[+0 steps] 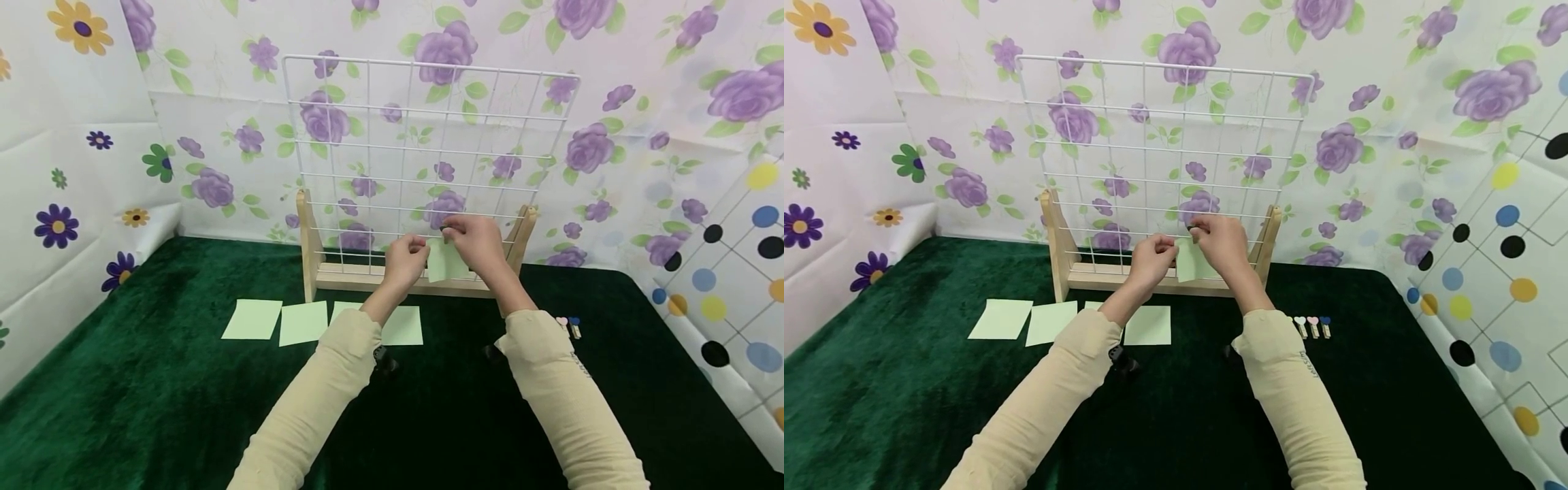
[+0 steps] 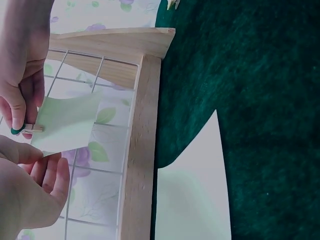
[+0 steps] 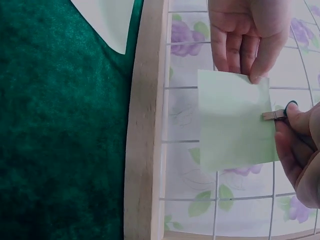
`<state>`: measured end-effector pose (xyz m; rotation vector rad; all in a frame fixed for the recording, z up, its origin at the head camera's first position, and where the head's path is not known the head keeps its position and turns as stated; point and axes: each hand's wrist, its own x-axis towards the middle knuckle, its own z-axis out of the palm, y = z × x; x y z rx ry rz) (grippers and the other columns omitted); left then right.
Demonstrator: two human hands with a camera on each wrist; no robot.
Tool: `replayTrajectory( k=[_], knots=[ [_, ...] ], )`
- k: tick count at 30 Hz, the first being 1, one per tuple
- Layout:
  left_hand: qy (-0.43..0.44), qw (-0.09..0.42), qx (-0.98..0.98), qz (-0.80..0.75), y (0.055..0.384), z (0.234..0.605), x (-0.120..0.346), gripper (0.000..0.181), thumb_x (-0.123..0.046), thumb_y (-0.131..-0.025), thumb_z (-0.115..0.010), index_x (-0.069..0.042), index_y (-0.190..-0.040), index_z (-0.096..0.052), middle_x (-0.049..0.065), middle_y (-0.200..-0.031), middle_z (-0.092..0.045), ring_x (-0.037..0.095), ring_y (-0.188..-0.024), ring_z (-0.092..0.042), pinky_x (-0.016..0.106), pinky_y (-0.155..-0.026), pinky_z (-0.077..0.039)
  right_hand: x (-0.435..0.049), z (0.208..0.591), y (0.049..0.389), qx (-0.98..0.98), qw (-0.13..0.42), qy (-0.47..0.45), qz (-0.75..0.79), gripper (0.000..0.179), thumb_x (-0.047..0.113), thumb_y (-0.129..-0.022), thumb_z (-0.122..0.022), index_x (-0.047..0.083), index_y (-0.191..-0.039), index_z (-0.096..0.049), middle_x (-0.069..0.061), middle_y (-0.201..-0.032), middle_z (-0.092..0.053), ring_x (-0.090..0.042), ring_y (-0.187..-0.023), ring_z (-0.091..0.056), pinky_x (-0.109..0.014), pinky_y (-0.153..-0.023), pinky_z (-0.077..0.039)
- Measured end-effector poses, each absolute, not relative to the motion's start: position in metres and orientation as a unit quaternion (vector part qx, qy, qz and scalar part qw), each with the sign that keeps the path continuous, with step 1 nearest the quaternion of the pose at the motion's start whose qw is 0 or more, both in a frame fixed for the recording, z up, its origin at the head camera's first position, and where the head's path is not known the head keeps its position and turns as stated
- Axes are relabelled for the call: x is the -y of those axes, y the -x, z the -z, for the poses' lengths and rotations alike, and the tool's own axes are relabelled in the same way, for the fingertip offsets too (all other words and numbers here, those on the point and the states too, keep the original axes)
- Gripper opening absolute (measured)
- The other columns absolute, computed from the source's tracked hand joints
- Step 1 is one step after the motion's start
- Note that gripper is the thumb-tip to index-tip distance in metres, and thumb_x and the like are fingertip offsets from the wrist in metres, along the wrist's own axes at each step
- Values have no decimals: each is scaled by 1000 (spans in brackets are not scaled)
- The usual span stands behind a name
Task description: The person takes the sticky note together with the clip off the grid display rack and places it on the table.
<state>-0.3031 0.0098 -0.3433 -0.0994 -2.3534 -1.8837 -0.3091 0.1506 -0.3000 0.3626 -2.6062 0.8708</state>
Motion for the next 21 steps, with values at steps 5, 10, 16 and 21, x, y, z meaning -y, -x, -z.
replayTrajectory(
  k=[5,10,16,21],
  knots=[
    [35,65,781,620,303,343,-8,18,-9,-96,-58,0,-109,-65,13,-104,-66,23,-93,-62,31,-75,-52,-147,306,311,922,227,-126,-287,17,10,-92,-67,3,-106,-74,-11,-96,-73,-22,-69,-54,-30,-55,-35],
    [38,74,787,611,305,343,-7,18,-10,-96,-58,-1,-108,-67,13,-105,-66,24,-98,-61,33,-79,-51,-143,311,311,909,285,-131,-274,14,9,-91,-67,3,-100,-76,-11,-82,-72,-22,-59,-49,-30,-52,-32],
    [45,79,793,603,305,342,-5,18,-11,-96,-59,-1,-108,-68,13,-106,-66,24,-101,-60,35,-82,-51,-140,318,311,888,338,-141,-277,11,6,-90,-67,2,-95,-76,-11,-74,-70,-21,-53,-47,-30,-50,-30],
    [47,80,804,588,305,344,-4,17,-10,-96,-59,-2,-107,-68,11,-103,-66,23,-97,-61,34,-81,-51,-140,325,310,866,359,-144,-317,10,3,-89,-68,-1,-94,-75,-13,-79,-72,-22,-54,-51,-29,-51,-34]
  ],
)
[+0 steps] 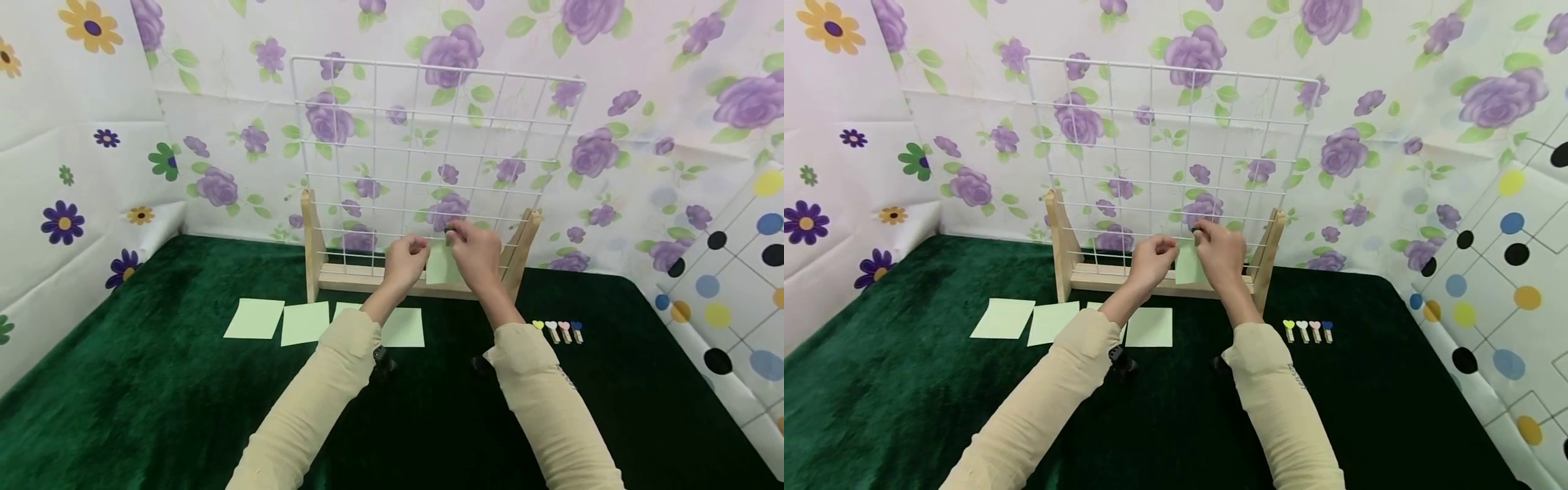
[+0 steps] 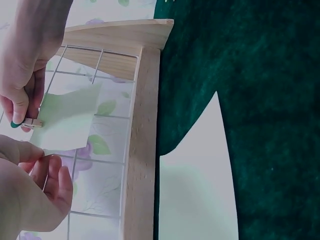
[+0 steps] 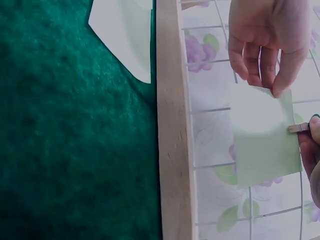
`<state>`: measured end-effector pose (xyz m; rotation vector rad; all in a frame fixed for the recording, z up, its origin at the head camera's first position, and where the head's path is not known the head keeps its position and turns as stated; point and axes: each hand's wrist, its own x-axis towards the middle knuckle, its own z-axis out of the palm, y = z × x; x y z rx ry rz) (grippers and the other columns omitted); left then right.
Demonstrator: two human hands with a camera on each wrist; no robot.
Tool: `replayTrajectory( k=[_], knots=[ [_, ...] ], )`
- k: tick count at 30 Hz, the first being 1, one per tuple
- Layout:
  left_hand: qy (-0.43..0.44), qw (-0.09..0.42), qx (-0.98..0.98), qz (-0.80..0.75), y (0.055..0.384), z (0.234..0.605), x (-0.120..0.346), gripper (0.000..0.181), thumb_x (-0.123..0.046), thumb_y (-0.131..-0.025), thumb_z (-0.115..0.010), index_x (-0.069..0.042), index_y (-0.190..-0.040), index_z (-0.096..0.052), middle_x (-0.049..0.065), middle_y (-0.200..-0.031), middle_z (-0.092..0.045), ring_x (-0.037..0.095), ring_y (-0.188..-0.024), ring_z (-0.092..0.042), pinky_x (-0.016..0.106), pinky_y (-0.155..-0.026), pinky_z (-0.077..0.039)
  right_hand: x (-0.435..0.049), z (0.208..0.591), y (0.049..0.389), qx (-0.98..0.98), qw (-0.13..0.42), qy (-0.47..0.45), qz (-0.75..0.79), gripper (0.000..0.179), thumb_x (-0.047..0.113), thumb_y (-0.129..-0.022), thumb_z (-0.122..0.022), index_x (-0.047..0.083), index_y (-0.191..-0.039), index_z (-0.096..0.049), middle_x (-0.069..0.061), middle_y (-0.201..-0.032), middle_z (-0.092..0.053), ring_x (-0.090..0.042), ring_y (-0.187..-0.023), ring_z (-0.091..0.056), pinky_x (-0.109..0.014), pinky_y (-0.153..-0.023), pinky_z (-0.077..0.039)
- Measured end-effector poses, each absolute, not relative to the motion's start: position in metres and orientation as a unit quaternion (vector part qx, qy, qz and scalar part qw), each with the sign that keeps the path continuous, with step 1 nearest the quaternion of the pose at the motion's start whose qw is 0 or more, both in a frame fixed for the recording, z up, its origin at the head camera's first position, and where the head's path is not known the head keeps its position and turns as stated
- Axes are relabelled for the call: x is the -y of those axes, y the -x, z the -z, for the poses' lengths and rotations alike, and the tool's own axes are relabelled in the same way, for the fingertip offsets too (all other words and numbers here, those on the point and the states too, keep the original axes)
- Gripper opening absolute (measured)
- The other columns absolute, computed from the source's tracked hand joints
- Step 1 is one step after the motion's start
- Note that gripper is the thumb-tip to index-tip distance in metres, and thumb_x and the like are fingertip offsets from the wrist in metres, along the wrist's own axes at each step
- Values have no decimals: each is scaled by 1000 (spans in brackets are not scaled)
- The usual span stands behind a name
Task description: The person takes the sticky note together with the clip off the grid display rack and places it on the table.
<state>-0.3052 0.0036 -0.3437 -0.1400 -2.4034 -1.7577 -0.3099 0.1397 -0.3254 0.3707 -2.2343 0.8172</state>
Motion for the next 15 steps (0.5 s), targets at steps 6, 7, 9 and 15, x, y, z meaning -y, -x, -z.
replayTrajectory(
  k=[6,7,9,15],
  knots=[
    [64,90,821,560,306,345,-3,16,-9,-95,-59,-2,-106,-68,11,-101,-67,23,-97,-62,35,-83,-50,-138,331,309,855,357,-118,-356,10,4,-90,-68,0,-95,-75,-12,-83,-72,-21,-61,-55,-27,-52,-37],
    [65,90,823,558,305,345,-3,16,-9,-95,-59,-2,-106,-68,11,-101,-67,23,-97,-62,35,-83,-50,-138,332,310,854,358,-116,-360,10,4,-90,-68,0,-95,-76,-12,-83,-72,-21,-61,-55,-27,-52,-36],
    [66,88,824,556,305,346,-3,16,-9,-95,-59,-1,-106,-68,11,-102,-67,23,-97,-61,36,-83,-50,-139,333,310,848,360,-116,-371,9,4,-89,-69,0,-94,-76,-12,-83,-72,-20,-61,-55,-26,-51,-36],
    [69,80,825,555,305,346,-1,18,-9,-96,-59,1,-107,-68,12,-102,-67,24,-97,-61,36,-83,-50,-137,339,310,819,385,-111,-412,8,3,-88,-70,0,-93,-76,-11,-85,-73,-19,-65,-61,-20,-52,-37]
  ],
)
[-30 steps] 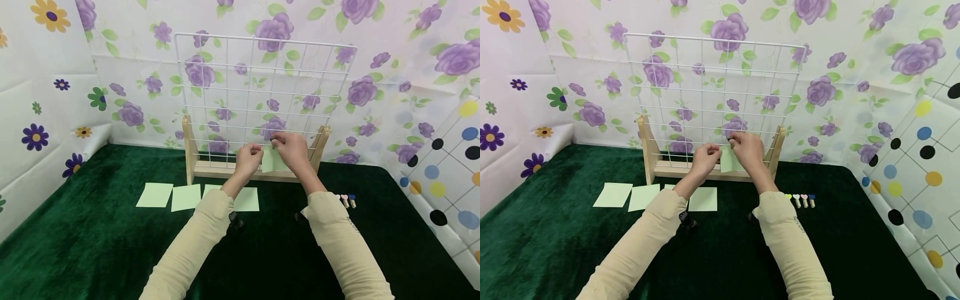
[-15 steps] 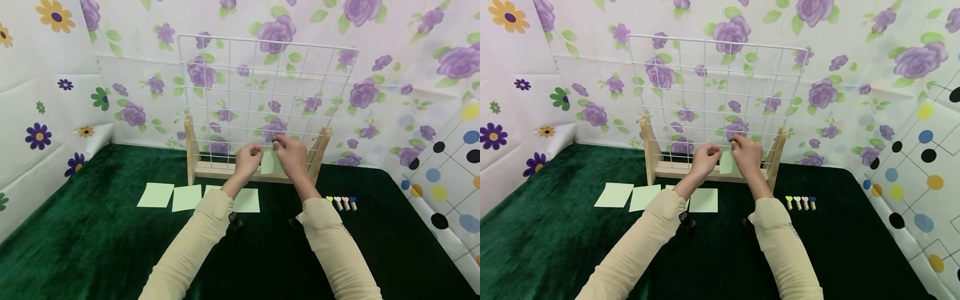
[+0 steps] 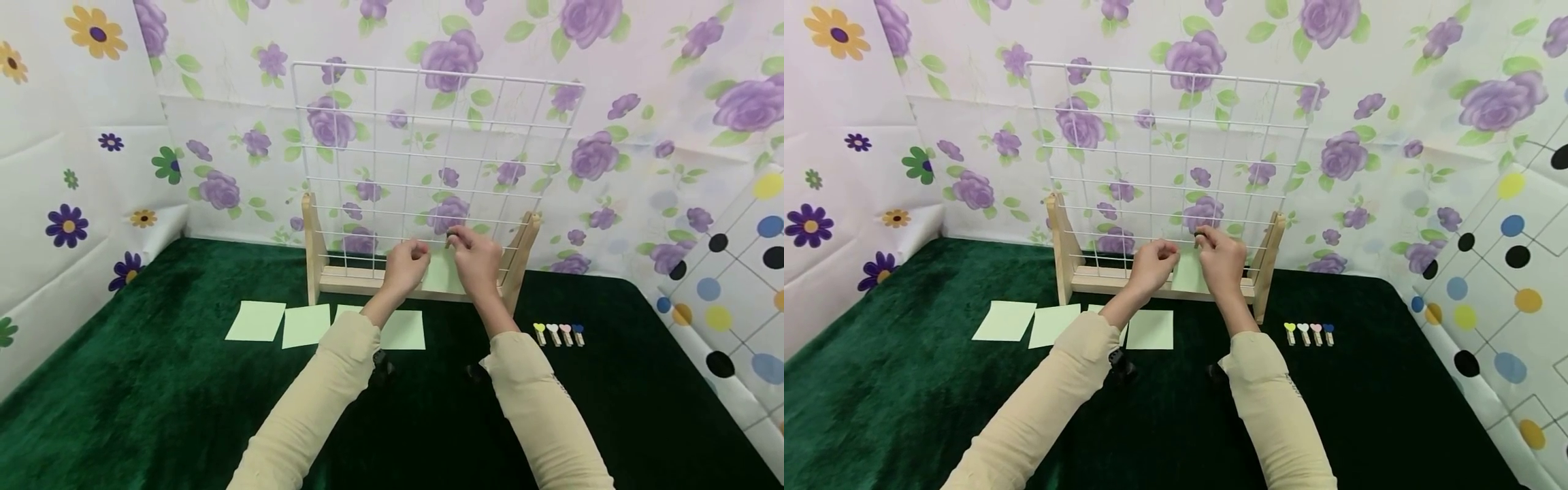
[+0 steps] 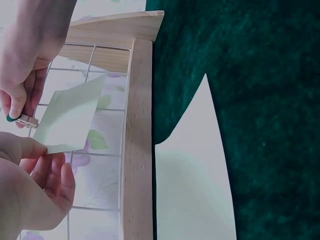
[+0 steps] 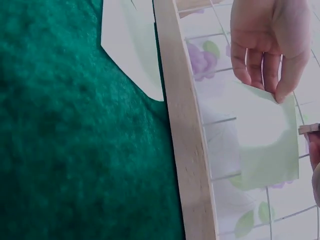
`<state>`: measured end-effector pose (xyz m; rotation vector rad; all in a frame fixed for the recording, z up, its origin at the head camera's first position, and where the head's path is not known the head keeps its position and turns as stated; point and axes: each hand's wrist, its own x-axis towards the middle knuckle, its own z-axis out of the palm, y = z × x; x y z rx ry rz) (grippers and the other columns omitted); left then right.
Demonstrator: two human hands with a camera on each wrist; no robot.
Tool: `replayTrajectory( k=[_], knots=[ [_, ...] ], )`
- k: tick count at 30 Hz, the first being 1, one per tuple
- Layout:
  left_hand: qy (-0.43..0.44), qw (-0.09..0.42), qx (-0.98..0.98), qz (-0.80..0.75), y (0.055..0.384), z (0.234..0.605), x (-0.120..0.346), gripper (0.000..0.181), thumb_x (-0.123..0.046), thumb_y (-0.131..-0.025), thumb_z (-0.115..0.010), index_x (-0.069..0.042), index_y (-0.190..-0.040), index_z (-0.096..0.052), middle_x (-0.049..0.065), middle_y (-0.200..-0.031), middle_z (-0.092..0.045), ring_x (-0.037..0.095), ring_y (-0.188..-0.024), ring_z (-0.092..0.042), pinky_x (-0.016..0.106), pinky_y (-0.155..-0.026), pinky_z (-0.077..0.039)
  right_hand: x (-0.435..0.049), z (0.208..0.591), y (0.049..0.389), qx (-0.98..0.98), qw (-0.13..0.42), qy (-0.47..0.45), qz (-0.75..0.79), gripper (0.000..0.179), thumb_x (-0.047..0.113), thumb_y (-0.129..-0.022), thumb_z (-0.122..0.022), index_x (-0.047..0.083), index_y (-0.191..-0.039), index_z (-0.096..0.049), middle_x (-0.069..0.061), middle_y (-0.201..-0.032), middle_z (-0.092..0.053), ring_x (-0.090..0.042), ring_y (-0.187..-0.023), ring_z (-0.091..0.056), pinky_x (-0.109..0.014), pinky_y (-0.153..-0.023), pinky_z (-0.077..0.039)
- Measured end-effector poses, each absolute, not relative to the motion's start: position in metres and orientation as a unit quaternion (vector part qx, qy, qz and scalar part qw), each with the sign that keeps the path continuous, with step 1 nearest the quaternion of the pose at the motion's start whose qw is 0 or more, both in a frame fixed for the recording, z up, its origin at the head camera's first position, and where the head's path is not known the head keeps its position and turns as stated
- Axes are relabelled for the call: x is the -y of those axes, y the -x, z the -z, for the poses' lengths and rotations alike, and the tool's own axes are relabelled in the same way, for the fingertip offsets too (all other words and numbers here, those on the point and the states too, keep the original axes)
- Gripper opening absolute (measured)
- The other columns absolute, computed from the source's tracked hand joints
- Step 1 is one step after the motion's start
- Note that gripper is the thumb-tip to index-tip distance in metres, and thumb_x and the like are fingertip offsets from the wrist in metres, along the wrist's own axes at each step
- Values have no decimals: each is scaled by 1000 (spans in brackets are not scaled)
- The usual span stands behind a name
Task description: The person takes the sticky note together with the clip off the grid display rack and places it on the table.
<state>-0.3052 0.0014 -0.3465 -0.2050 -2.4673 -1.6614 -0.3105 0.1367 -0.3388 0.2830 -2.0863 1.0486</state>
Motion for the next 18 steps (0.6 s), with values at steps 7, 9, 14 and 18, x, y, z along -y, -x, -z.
replayTrajectory(
  k=[7,9,14,18],
  knots=[
    [72,80,819,564,306,348,3,16,-9,-94,-59,-1,-105,-69,11,-99,-68,24,-96,-61,36,-84,-50,-134,335,311,801,395,-108,-436,14,7,-87,-72,1,-99,-76,-11,-95,-73,-20,-81,-70,-12,-60,-42],
    [78,81,814,569,305,350,5,16,-10,-94,-60,0,-104,-68,11,-98,-68,24,-95,-62,35,-83,-50,-133,333,310,799,386,-114,-448,15,8,-87,-72,1,-101,-75,-11,-97,-72,-21,-82,-70,-10,-60,-41],
    [97,79,808,576,303,351,11,16,-13,-93,-63,1,-101,-67,12,-97,-68,24,-93,-61,34,-82,-49,-133,328,301,792,339,-142,-487,19,6,-88,-71,-1,-105,-73,-12,-101,-72,-21,-88,-69,-13,-68,-49],
    [108,59,808,575,299,350,17,17,-14,-93,-64,0,-103,-65,13,-101,-67,25,-96,-60,37,-84,-48,-135,324,292,802,314,-159,-483,21,4,-87,-72,0,-107,-72,-11,-102,-72,-21,-90,-69,-20,-73,-52]
  ],
)
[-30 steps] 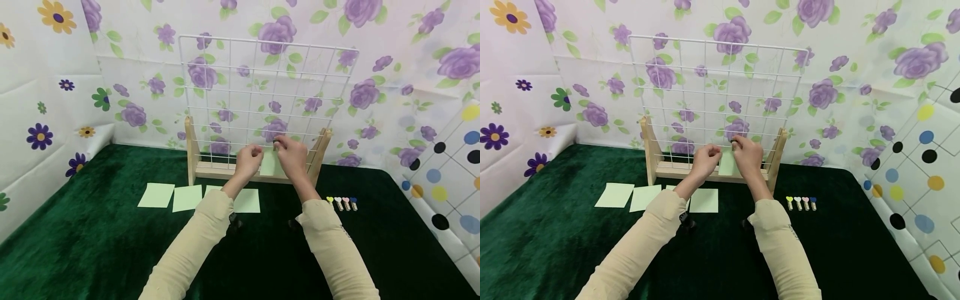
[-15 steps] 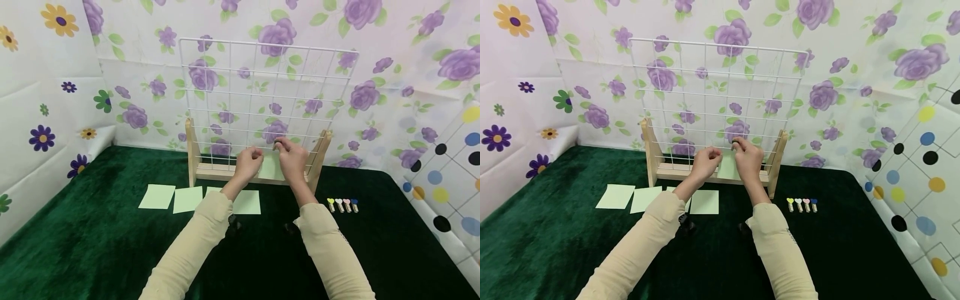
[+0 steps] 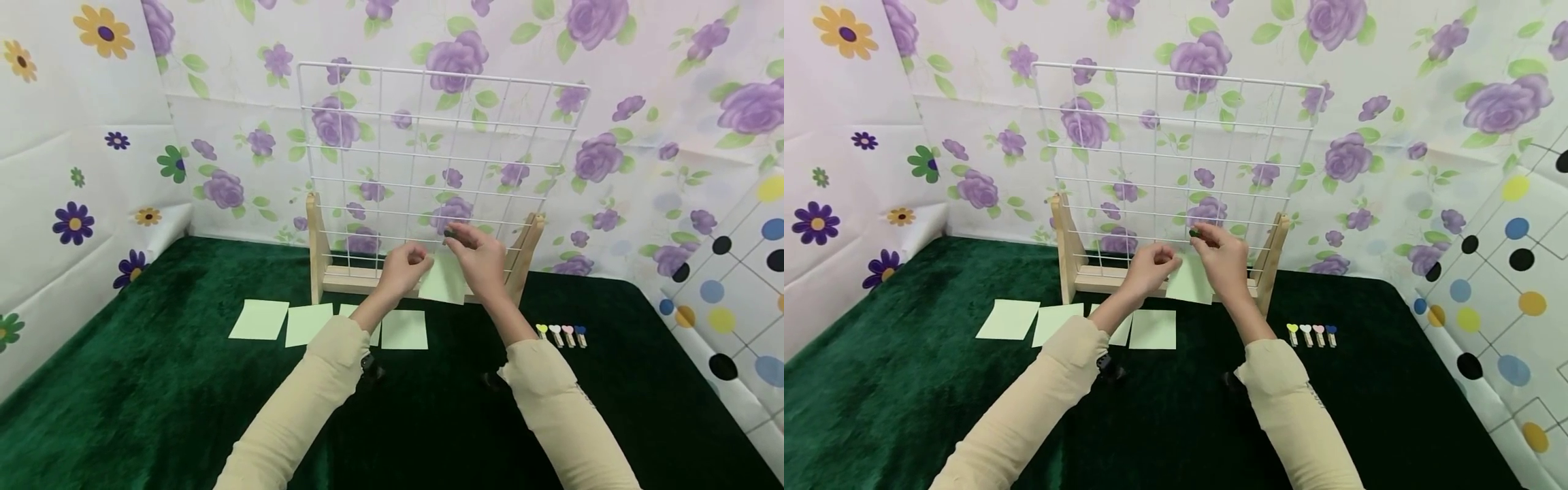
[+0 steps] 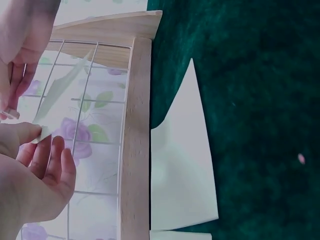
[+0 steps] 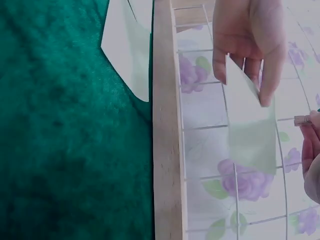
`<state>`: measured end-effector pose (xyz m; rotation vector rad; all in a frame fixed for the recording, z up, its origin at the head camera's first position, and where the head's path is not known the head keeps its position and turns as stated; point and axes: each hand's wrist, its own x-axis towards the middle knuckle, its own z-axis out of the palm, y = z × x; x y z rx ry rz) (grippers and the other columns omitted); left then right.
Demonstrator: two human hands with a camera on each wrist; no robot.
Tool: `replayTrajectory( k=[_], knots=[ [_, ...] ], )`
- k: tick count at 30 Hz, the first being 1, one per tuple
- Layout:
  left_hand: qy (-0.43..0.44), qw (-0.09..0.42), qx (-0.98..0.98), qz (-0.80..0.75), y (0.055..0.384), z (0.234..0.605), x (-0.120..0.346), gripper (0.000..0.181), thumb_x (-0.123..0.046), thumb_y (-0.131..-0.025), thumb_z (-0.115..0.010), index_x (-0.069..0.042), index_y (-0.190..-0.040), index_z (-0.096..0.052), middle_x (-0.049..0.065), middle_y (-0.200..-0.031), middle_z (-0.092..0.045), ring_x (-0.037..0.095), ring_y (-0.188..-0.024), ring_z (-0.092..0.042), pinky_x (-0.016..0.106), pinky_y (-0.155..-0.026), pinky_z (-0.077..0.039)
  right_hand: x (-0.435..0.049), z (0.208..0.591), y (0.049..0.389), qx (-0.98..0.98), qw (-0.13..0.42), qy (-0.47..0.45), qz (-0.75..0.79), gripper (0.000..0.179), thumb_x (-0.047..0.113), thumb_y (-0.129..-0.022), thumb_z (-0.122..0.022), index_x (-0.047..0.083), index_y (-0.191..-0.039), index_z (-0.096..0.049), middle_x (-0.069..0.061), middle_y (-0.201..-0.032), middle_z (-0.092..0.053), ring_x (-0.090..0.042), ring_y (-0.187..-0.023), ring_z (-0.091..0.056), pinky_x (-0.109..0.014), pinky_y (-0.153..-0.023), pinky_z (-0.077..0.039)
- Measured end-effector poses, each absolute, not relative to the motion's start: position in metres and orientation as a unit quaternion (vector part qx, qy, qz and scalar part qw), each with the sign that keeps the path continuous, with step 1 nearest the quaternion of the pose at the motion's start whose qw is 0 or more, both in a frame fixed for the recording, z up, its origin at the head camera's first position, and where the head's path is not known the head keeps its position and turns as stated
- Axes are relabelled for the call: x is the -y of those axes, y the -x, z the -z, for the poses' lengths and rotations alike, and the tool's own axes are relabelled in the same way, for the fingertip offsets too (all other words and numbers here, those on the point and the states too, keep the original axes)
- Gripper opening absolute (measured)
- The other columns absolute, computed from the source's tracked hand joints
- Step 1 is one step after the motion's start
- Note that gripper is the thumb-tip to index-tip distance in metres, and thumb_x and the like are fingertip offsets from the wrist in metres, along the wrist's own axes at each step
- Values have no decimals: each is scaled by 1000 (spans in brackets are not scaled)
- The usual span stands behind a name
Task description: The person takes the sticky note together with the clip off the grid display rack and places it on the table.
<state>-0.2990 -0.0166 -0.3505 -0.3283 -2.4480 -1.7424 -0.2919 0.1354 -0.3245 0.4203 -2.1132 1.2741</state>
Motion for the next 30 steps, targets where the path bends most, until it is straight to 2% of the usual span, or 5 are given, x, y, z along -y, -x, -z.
replayTrajectory(
  k=[4,10,15,22,30],
  knots=[
    [109,41,805,582,295,351,22,17,-13,-93,-64,-3,-107,-65,13,-107,-66,25,-102,-59,38,-87,-48,-142,325,285,811,295,-172,-475,23,4,-86,-73,0,-109,-72,-11,-103,-71,-23,-89,-68,-26,-76,-53],
    [133,-7,804,579,289,351,29,12,-14,-95,-62,-4,-100,-64,9,-98,-64,22,-92,-58,33,-74,-50,-160,330,279,828,264,-178,-461,25,6,-87,-72,1,-111,-70,-12,-105,-71,-23,-92,-67,-33,-79,-53],
    [144,-61,807,569,282,352,32,15,-19,-97,-60,-6,-104,-63,6,-102,-61,20,-93,-56,34,-77,-51,-177,333,273,851,212,-168,-450,26,15,-89,-71,4,-112,-70,-12,-101,-70,-23,-91,-66,-40,-81,-53],
    [149,-85,789,590,278,355,35,19,-16,-97,-61,-3,-109,-68,7,-101,-65,20,-90,-59,41,-84,-52,-197,339,266,874,151,-154,-436,30,22,-93,-68,5,-117,-68,-12,-99,-68,-22,-87,-62,-29,-72,-49],
    [145,-99,792,584,274,359,40,20,-13,-97,-60,-2,-112,-66,8,-100,-64,22,-92,-60,42,-83,-52,-226,347,256,896,98,-139,-411,33,27,-93,-67,6,-119,-67,-11,-102,-68,-22,-87,-61,-29,-71,-50]
  ],
)
